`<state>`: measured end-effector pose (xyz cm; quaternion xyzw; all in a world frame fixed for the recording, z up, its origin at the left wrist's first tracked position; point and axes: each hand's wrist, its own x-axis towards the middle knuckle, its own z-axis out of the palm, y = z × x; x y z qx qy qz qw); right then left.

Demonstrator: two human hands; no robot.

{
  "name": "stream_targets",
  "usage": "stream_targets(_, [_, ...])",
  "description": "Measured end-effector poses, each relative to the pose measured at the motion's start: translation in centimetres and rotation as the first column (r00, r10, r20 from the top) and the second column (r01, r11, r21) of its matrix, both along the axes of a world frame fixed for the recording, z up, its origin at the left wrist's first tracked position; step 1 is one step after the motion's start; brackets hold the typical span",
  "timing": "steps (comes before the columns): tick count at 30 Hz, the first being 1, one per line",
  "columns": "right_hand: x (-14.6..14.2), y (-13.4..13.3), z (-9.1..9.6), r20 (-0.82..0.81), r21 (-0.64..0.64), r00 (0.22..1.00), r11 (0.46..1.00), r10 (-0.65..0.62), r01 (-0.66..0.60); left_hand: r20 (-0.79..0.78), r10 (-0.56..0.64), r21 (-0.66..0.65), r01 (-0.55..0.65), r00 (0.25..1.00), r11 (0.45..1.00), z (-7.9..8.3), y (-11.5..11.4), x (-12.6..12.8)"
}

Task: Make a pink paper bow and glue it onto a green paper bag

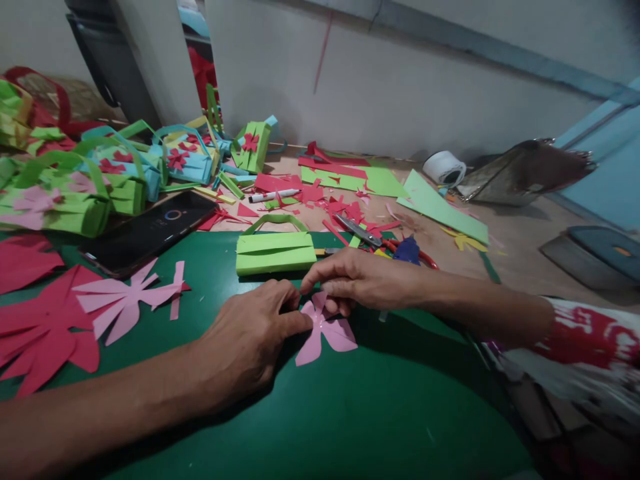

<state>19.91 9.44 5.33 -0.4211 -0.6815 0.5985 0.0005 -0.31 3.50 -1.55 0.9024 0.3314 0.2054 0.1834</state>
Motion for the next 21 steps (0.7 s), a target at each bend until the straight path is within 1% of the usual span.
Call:
stream_targets(4, [-0.1,1.4,0.4,-0.007,-0.075,0.989,0.986,0.149,-0.149,-0.045,-0.024,0.012,0.024,0.999,1.0,0.6,0.2,0.0])
stream_targets(8, [0.0,2.0,0.3,-0.013,-0.144,0.975,0.965,0.22,-0.219,-0.063,-0.032,0.073,0.036,0.997,0.997,0.7,0.5,0.0])
stream_targets(11, [0.2,2.0,0.0,-0.031,-0.181,0.973,0.956,0.23,-0.232,-0.071,-0.025,0.089,0.031,0.997,0.996,0.5,0.7,0.0])
stream_targets(17, [0.5,1.8,-0.2,-0.009,-0.187,0.982,0.964,0.189,-0.187,-0.063,-0.013,0.086,0.018,0.998,0.996,0.6,1.0,0.1])
stream_targets(21, [0.6,1.9,-0.2,-0.004,-0.192,0.977,0.958,0.215,-0.211,-0.057,-0.015,0.107,0.021,0.998,0.994,0.6,1.0,0.3])
